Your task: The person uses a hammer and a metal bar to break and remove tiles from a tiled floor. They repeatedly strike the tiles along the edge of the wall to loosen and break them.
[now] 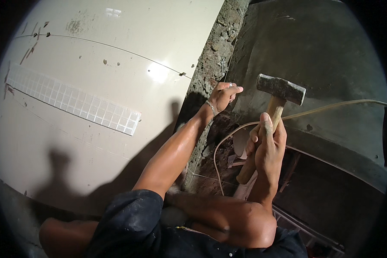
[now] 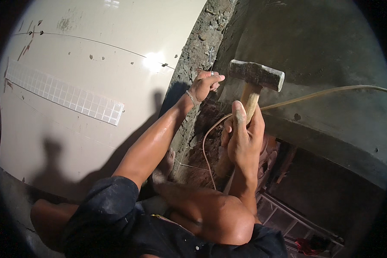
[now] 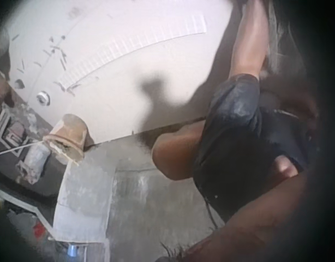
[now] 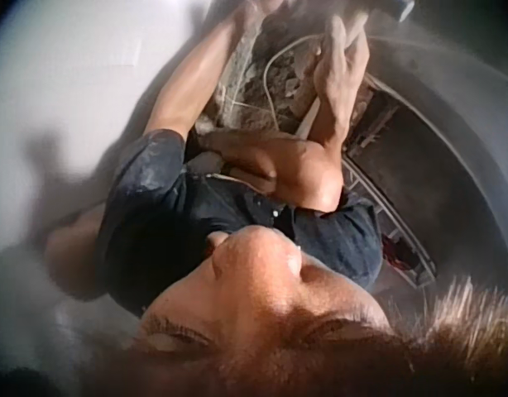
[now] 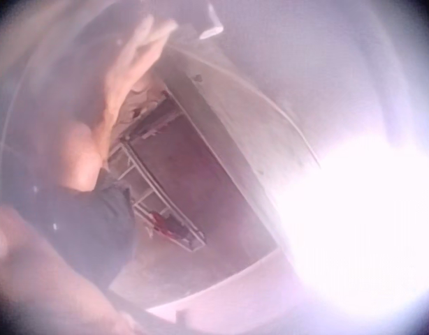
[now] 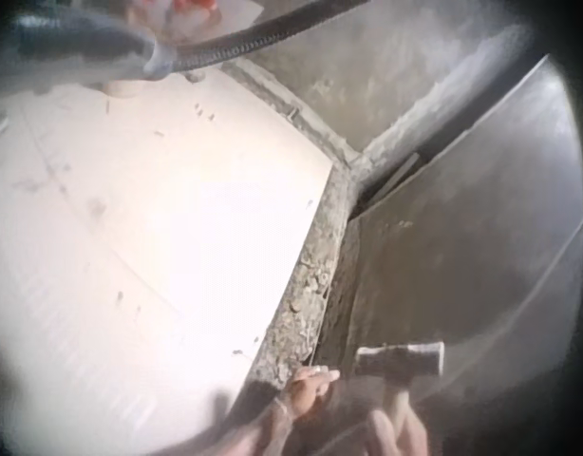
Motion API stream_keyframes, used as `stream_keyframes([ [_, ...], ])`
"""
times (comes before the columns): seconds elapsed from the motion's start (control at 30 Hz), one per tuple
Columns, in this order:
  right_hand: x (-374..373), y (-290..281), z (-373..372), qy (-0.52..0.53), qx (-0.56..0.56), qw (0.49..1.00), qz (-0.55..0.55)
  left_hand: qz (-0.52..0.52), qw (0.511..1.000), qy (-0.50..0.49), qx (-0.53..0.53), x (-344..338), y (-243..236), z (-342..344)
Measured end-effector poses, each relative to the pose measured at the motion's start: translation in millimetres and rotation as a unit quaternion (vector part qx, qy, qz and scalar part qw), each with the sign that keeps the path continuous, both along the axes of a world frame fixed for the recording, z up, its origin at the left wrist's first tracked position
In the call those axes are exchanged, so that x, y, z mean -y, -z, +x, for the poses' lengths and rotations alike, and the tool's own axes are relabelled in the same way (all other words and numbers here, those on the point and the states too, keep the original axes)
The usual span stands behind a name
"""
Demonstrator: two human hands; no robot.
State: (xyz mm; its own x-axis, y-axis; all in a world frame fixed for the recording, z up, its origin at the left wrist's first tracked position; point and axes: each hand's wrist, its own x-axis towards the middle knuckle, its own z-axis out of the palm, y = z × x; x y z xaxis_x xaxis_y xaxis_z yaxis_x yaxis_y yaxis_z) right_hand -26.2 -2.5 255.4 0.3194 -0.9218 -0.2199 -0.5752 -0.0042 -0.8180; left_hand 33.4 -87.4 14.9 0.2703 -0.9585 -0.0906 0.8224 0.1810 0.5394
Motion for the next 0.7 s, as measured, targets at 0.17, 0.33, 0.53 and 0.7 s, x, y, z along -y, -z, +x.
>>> stream_keyframes([
  [0.17,-4.4,-6.9,-13.2,-0.001,0.016,1.000,-0.003,0.017,0.995,-0.096,-0.028,-13.4,-6.0,-16.2],
  [0.33,-1.6,-16.9,-27.2,0.025,0.021,0.999,-0.027,0.048,0.976,-0.184,-0.107,-21.0,-3.9,-41.8],
  [0.53,16.7,-17.3,-30.6,-0.004,0.016,1.000,0.001,0.006,0.946,-0.283,-0.160,-21.5,10.9,-68.6],
  [0.7,33.7,-5.5,-27.7,0.005,0.038,0.998,0.050,-0.039,0.934,-0.323,-0.149,-33.5,17.7,-77.2],
])
